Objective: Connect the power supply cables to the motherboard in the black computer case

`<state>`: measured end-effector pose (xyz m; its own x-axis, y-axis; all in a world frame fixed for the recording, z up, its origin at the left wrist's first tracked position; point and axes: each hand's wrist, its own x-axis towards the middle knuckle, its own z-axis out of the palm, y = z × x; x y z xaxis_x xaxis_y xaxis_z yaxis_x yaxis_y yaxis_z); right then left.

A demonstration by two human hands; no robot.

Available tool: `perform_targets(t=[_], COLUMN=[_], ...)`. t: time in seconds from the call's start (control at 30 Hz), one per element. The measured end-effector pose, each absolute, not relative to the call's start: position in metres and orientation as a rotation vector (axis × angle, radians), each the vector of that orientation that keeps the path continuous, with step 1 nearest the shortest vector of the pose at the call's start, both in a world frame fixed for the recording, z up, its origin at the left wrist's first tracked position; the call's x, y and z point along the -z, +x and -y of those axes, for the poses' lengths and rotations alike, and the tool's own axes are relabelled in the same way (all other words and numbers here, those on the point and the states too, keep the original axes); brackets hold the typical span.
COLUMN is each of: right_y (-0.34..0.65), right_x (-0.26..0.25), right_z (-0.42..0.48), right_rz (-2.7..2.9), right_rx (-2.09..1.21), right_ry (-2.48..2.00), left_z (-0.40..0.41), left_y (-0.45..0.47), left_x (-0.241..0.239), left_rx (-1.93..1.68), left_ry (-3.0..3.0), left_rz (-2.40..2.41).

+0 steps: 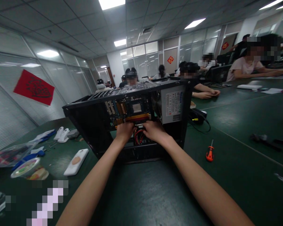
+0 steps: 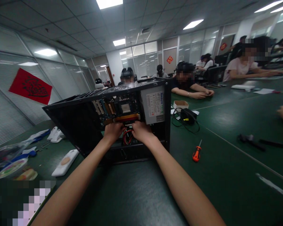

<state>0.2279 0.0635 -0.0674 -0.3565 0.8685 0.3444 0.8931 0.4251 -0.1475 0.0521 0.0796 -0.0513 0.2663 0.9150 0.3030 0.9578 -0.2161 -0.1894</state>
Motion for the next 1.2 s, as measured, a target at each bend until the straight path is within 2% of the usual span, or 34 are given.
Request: perform_targets(t=[0.1,0.33,0.5,0.87,1.2], right_y=[0.229,0.23,0.232,0.224,0.22], right_x=[0.066,0.065,0.067,0.062,0.066], right_z=[-0.061,-0.058,-0.06,-0.079,-0.085], right_rz=[2.293,2.267,2.205,2.474,2.495], right_rx=[0.072,0.077,0.206,0.271,0.313], right_ry=[-1.516,-1.531,-1.479,-1.428,-1.483], left_z=[-0.082,-0.084,-0.079,-0.077,-0.08], left_y=[0.051,0.04,0.043,0.047,0.046], left_x=[0.054,0.064,0.064,0.064,0.066], left_rx=[0.217,0.551,0.459,0.458,0.443], left_ry=[-2.221,-2.268,-2.453,-2.371,-2.372], left_rz=[1.742,1.938,1.88,1.931,1.917])
